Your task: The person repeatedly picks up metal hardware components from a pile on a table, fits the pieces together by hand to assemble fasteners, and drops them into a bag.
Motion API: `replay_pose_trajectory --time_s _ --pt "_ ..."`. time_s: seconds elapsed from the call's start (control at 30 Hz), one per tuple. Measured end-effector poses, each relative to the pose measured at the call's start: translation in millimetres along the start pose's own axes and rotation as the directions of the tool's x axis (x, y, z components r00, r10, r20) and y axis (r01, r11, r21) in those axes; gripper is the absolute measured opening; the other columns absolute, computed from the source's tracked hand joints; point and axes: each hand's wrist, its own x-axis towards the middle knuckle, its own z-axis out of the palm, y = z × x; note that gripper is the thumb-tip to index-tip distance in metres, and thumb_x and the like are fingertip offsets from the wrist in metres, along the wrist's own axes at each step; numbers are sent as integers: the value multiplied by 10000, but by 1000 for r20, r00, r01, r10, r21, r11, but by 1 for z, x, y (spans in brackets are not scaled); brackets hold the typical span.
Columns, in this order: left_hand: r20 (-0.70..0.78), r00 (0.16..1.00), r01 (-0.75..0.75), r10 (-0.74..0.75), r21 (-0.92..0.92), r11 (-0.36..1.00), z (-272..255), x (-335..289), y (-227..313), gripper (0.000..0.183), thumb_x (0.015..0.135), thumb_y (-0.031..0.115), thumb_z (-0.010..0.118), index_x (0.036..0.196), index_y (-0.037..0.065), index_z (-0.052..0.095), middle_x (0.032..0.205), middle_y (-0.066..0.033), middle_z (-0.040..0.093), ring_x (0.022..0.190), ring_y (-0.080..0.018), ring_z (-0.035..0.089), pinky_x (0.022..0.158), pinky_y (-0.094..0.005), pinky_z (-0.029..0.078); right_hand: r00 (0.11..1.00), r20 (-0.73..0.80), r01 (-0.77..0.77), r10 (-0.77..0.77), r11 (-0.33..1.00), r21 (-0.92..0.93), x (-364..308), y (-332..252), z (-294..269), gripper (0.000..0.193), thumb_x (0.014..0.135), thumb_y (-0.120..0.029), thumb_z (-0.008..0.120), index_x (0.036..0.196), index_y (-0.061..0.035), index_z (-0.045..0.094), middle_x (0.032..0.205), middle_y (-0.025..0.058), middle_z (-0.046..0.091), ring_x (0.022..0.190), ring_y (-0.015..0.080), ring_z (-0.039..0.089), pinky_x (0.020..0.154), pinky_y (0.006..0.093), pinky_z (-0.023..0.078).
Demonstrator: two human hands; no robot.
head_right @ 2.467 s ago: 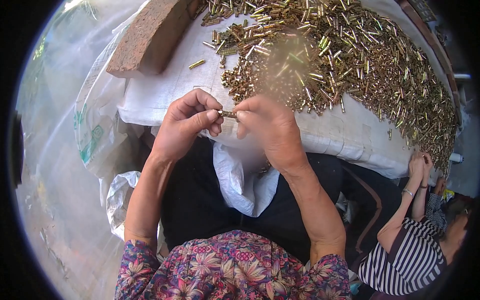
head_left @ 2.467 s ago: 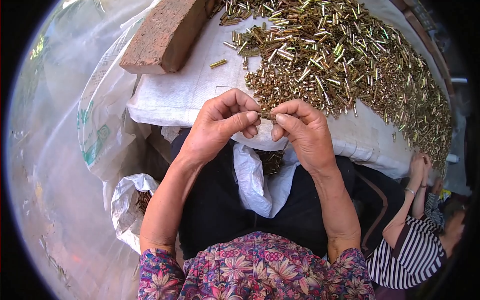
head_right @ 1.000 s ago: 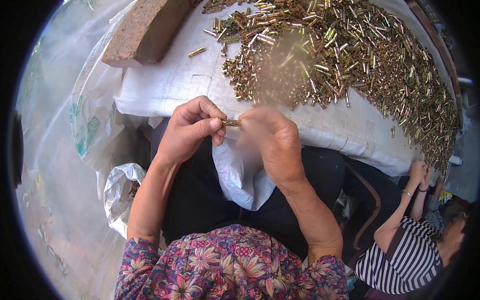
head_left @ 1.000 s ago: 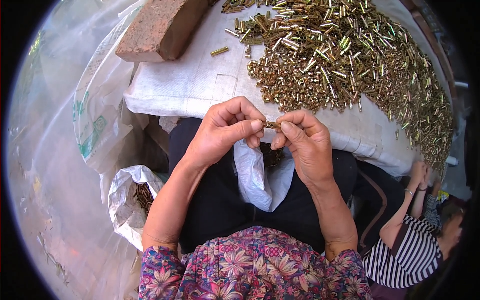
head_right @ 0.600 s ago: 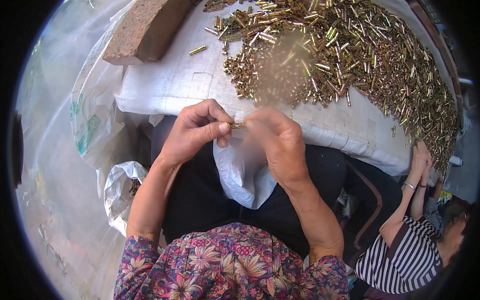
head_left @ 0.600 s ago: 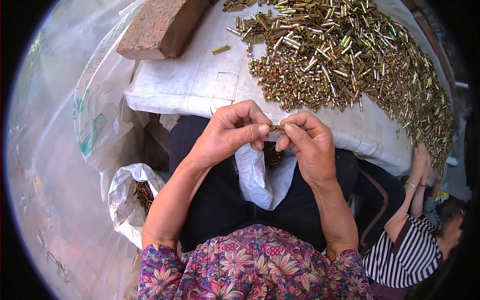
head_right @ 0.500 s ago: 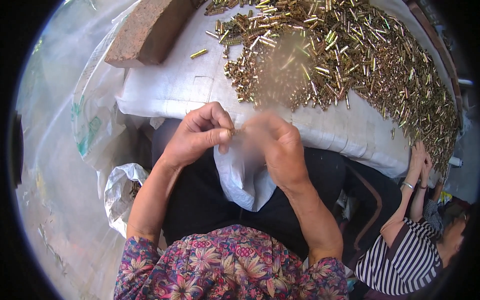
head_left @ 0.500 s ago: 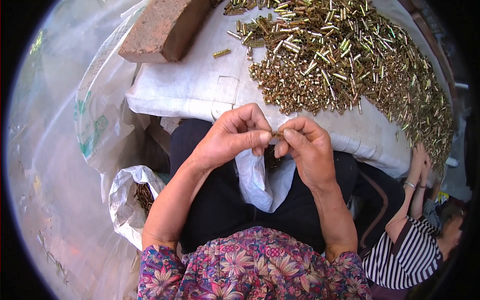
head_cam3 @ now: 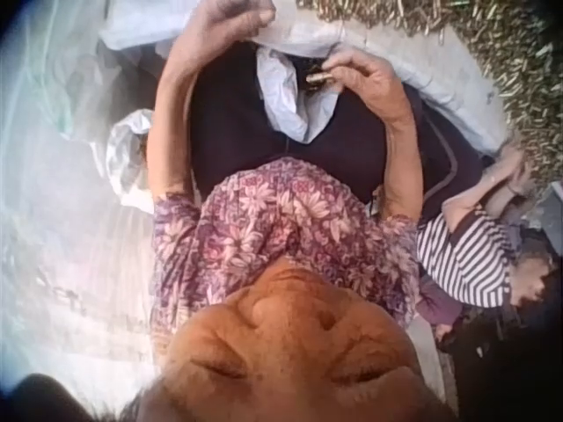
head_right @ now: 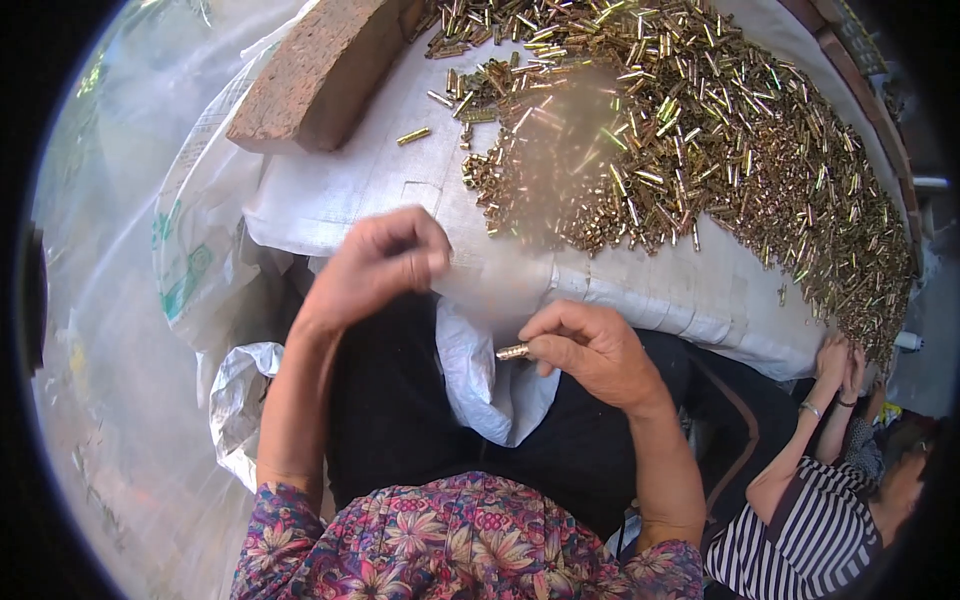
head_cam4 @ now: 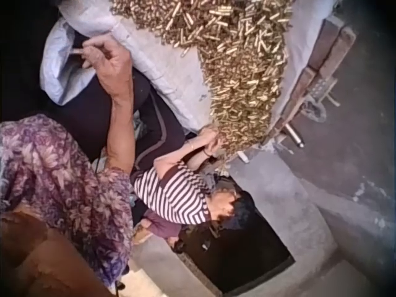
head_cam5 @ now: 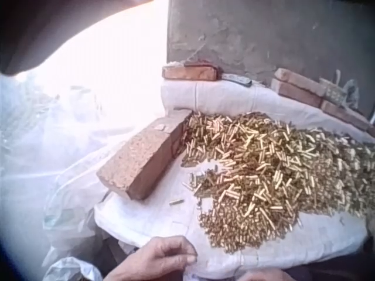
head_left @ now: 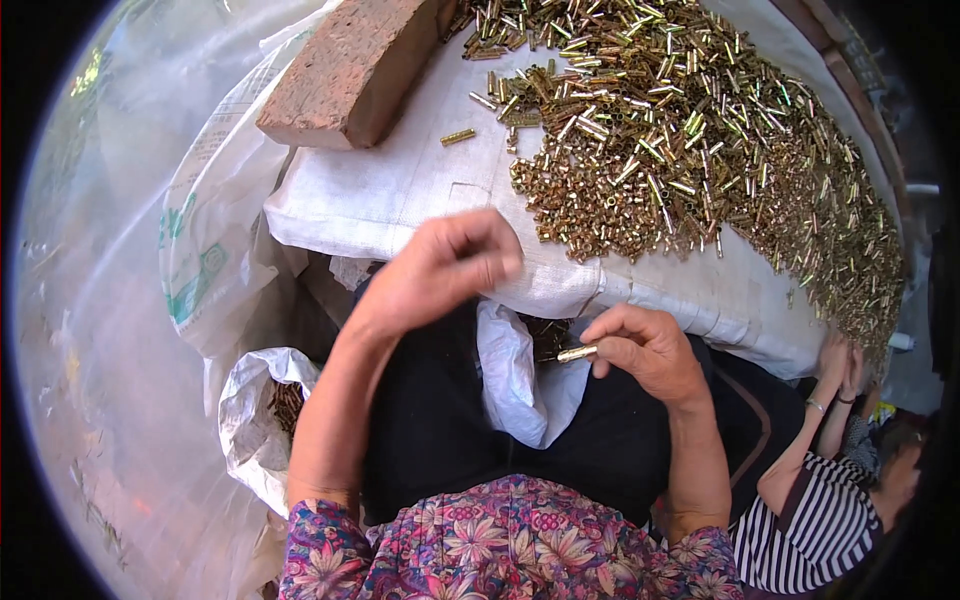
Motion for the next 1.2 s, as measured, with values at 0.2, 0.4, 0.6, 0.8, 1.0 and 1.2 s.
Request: replay_pose_trajectory --time_s 0.2,0.4,0.6,0.8,1.0,1.2 --pt "-224 888 -51 401 820 569 -40 59 -13 108 836 108 615 919 41 630 880 -142 626 820 -340 632 744 -430 500 956 -194 112 -221 883 -456 47 -39 -10 137 906 -126 602 870 2 633 733 7 592 656 69 526 593 234 427" --pt "-239 913 60 331 881 469 -39 102 -24 150 832 166 634 940 63 646 949 -135 631 901 -353 618 781 -450 483 783 -100 311 -613 526 -791 167 -42 -24 101 862 -93 610 912 -9 638 792 102 634 721 204 594 683 328 475" --pt "-214 931 56 295 883 465 -35 106 -23 185 815 202 652 952 78 641 934 -120 636 912 -355 616 770 -464 483 760 167 234 -628 25 -972 227 -37 -29 54 768 -38 601 820 -49 614 810 117 634 802 324 591 712 450 493" --pt "-253 905 53 343 866 498 -31 104 -25 183 805 181 643 952 73 634 925 -131 635 913 -366 613 768 -476 485 790 235 295 -566 16 -955 229 -40 -26 32 761 -45 573 791 -37 579 806 126 635 825 334 594 736 456 487" --pt "-187 885 -63 427 859 507 -40 87 -24 162 803 139 631 919 31 598 848 -137 619 811 -318 630 721 -434 494 831 218 259 -512 8 -966 228 -32 -33 83 794 -90 626 809 -21 583 827 142 624 854 333 583 784 443 470" --pt "-274 960 2 54 200 980 -38 42 -2 96 819 74 625 814 5 558 683 -32 569 646 -147 590 621 -285 492 899 -15 232 -437 504 -832 145 -48 -8 114 853 -99 632 904 -8 585 771 66 603 749 200 580 703 337 475"
